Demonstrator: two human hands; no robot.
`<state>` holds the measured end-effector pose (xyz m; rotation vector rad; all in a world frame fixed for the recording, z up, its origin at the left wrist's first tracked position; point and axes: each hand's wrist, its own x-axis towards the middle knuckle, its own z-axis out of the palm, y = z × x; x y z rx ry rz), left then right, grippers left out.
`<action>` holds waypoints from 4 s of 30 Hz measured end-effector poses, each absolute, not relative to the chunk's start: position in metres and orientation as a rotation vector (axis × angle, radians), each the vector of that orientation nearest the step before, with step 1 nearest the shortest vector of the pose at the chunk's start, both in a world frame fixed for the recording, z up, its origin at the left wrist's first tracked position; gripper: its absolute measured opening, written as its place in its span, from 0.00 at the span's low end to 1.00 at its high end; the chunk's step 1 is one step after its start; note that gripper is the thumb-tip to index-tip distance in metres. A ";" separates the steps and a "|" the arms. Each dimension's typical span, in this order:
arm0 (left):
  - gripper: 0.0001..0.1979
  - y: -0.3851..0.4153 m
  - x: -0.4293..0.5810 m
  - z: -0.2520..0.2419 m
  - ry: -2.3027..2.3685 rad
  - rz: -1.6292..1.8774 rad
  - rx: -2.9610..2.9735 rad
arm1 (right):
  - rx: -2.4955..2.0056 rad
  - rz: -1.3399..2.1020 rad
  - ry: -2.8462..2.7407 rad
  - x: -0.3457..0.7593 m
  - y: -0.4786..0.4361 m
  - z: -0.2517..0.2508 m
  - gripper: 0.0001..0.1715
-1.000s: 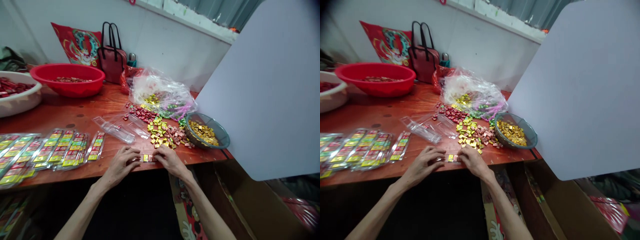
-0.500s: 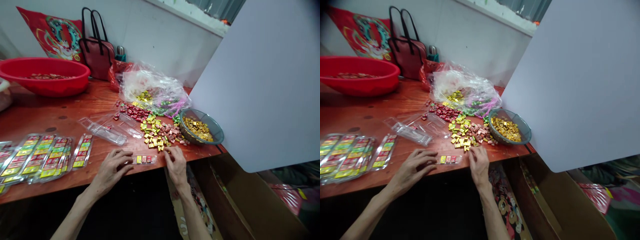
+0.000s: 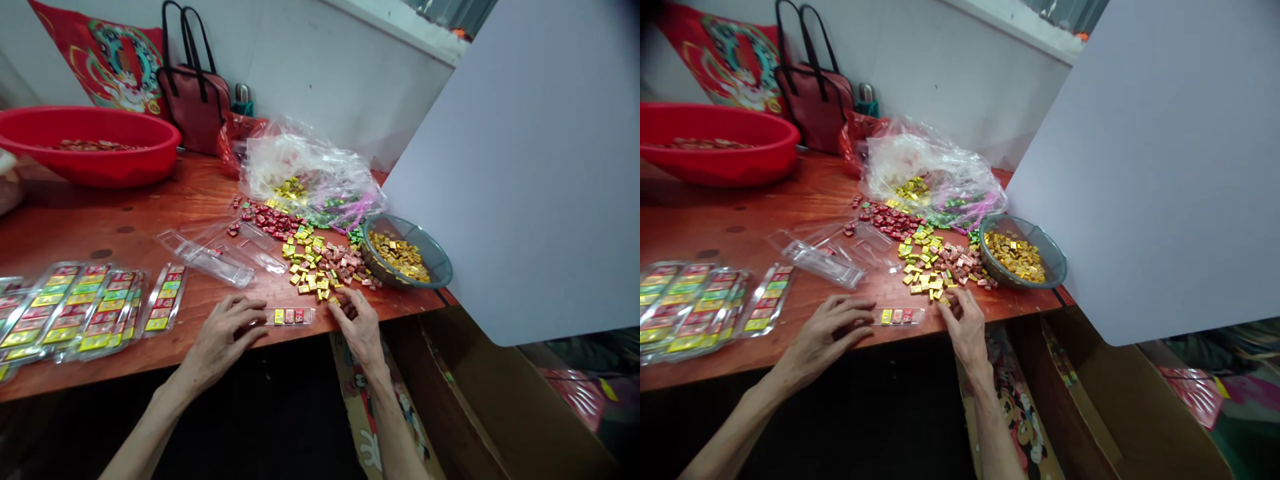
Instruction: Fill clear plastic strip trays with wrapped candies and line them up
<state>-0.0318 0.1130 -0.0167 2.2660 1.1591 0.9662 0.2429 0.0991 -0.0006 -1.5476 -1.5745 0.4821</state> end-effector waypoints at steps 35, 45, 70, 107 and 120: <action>0.08 0.100 -0.022 -0.025 1.299 1.043 2.373 | -1.305 0.313 -2.002 0.205 0.100 -0.011 0.09; 0.07 0.100 -0.021 -0.026 1.300 1.049 2.361 | -1.462 0.349 -1.725 0.186 0.098 -0.012 0.06; 0.09 0.099 -0.023 -0.032 1.312 1.055 2.419 | -1.722 -0.139 -2.084 0.190 0.321 0.002 0.09; 0.10 0.101 -0.023 -0.038 1.342 1.119 2.517 | -1.615 0.035 -2.170 0.239 0.386 0.011 0.10; 0.09 0.100 -0.022 -0.039 1.333 1.151 2.485 | -2.081 0.055 -1.838 0.286 0.363 0.031 0.15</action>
